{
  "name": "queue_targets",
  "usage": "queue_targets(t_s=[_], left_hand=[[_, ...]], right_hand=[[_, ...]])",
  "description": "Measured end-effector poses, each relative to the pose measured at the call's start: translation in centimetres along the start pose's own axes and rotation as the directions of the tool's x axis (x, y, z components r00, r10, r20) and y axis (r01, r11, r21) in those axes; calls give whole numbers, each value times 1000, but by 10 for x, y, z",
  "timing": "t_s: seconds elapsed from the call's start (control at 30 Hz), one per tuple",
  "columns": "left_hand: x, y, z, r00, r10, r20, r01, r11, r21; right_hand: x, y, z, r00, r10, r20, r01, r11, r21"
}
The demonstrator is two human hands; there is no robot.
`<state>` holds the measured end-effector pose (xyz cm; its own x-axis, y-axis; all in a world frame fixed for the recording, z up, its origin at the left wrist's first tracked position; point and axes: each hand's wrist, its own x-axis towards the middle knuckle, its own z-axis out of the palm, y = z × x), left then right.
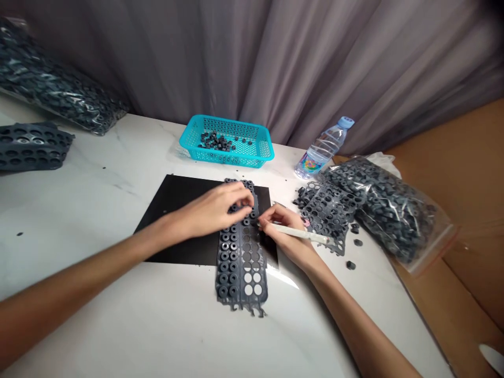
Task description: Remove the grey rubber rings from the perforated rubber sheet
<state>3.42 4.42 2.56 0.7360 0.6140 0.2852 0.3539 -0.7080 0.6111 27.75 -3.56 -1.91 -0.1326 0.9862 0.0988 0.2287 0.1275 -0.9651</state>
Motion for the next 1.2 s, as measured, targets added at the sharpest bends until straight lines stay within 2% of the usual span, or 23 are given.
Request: queue_targets(t_s=[0.1, 0.23, 0.37, 1.03, 1.2], left_hand=[[-25, 13, 22, 996, -74, 45, 76, 996, -48], [-36, 4, 32, 995, -103, -1, 103, 992, -68], [-34, -1, 34, 995, -96, 0, 96, 995, -31], [-33, -4, 36, 996, -83, -7, 83, 997, -5], [-32, 0, 35, 998, -59, 10, 57, 993, 99]], right_hand=[[1, -4, 2, 999, 7, 34, -8, 1000, 12], [3, -3, 2, 998, 5, 64, -7, 999, 35], [5, 1, 2, 998, -7, 64, 5, 999, 35], [4, 3, 2, 997, -17, 80, 17, 1000, 2], [4, -2, 2, 996, -25, 88, 27, 999, -26]])
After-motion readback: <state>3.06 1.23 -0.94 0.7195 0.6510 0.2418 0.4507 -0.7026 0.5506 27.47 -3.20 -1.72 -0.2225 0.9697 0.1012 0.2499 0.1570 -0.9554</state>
